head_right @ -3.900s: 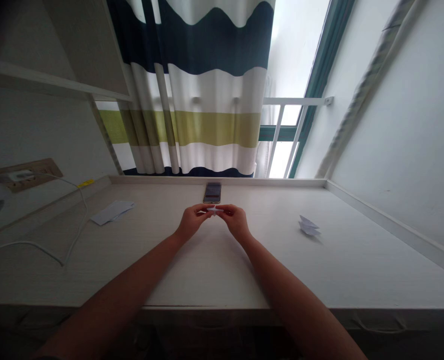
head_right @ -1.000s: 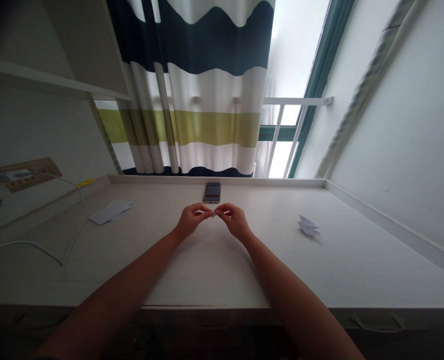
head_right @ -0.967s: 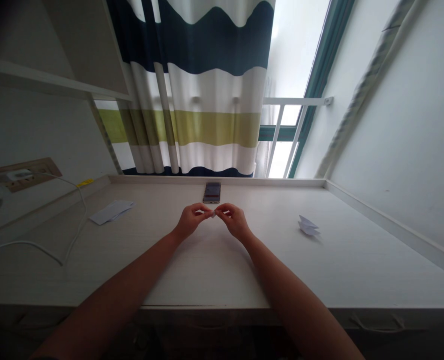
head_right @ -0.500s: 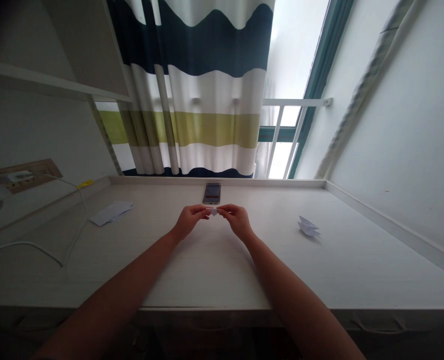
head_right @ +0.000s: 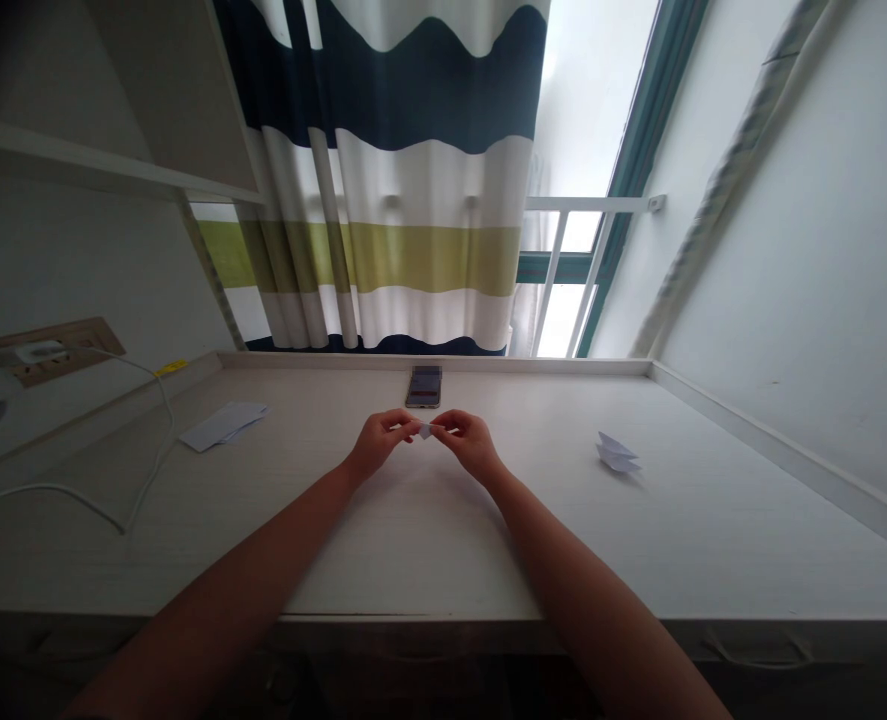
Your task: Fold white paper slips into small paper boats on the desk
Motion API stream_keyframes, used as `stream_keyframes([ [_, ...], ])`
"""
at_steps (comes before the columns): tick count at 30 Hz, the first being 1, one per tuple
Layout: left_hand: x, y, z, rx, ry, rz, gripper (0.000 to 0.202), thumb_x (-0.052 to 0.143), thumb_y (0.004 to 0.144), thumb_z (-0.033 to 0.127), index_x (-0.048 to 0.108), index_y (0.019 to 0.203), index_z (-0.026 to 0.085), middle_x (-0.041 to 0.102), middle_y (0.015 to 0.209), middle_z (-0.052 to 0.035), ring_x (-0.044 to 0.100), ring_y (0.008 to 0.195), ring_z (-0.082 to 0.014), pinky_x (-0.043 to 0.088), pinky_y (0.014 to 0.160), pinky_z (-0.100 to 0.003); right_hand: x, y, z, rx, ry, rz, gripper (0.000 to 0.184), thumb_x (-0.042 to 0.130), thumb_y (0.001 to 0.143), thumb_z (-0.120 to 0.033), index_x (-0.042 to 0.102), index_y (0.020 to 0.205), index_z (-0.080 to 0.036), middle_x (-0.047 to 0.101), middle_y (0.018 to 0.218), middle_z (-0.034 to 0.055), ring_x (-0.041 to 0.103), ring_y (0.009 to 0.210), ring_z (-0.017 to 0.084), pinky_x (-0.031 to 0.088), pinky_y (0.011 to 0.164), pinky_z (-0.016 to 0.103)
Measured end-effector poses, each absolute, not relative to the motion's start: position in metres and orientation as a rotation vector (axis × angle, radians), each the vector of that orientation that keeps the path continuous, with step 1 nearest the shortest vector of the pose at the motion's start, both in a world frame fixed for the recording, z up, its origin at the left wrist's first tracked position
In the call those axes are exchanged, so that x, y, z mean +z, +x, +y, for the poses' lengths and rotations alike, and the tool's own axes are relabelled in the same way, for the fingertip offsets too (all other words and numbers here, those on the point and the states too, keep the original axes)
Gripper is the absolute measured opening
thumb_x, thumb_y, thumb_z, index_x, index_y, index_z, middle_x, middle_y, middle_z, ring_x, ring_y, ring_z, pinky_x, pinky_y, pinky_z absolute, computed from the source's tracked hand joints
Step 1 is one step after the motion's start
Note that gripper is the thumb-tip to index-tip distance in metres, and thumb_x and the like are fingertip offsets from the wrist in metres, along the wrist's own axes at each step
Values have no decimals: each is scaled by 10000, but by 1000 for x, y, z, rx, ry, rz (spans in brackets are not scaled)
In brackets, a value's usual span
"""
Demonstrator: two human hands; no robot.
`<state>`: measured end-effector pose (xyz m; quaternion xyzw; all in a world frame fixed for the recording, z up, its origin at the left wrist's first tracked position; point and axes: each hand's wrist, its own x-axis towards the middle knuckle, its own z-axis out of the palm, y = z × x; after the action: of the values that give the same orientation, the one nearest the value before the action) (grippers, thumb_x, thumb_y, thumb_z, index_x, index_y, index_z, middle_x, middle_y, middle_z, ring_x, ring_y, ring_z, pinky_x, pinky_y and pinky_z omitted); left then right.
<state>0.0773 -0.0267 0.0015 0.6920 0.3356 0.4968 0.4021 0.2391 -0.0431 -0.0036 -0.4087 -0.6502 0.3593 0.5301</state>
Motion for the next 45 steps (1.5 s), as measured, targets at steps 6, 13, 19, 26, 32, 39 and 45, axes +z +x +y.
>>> stream_keyframes([
  [6,-4,78,-23,1232,1724,829,212,615,640,312,638,722,118,612,679,-35,535,607,-117,475,559,-251,-8,240,-40,895,-1013,-1520,208,666,588,-341,615,645,-147,610,602,17,525,559,120,422,563,272],
  [13,-8,79,-21,1162,1650,749,214,628,639,299,600,761,125,613,709,-35,561,657,-130,490,574,-262,-4,239,-42,913,-989,-1487,180,671,588,-314,608,638,-153,598,581,7,512,551,114,410,553,269],
  [19,-10,79,-20,1174,1629,726,270,608,670,287,560,890,138,592,698,-18,567,642,-122,499,583,-275,-2,237,-43,1016,-948,-1505,196,641,624,-340,620,690,-157,611,639,16,531,585,119,419,558,269],
  [26,-11,79,-19,1189,1562,719,292,640,644,266,476,857,154,593,663,2,584,605,-123,495,554,-275,0,238,-46,1182,-923,-1410,194,654,612,-326,621,727,-172,631,674,12,566,627,126,437,599,285],
  [32,-13,80,-17,1185,1565,703,193,636,645,260,538,734,120,608,693,-26,589,646,-134,505,595,-299,2,236,-48,1216,-933,-1401,246,670,598,-303,622,807,-183,644,710,15,567,648,124,438,625,292],
  [39,-9,82,-22,1174,1584,712,228,647,634,275,574,772,109,629,735,-48,595,690,-153,504,662,-343,2,236,-48,1203,-903,-1415,211,661,616,-300,610,796,-201,640,666,-3,572,636,126,433,627,295],
  [45,-3,80,-27,1134,1635,686,256,651,631,274,575,812,109,622,762,-46,590,711,-152,489,704,-354,3,236,-49,1210,-884,-1401,212,659,626,-308,594,795,-197,633,655,-8,585,642,130,445,642,303],
])
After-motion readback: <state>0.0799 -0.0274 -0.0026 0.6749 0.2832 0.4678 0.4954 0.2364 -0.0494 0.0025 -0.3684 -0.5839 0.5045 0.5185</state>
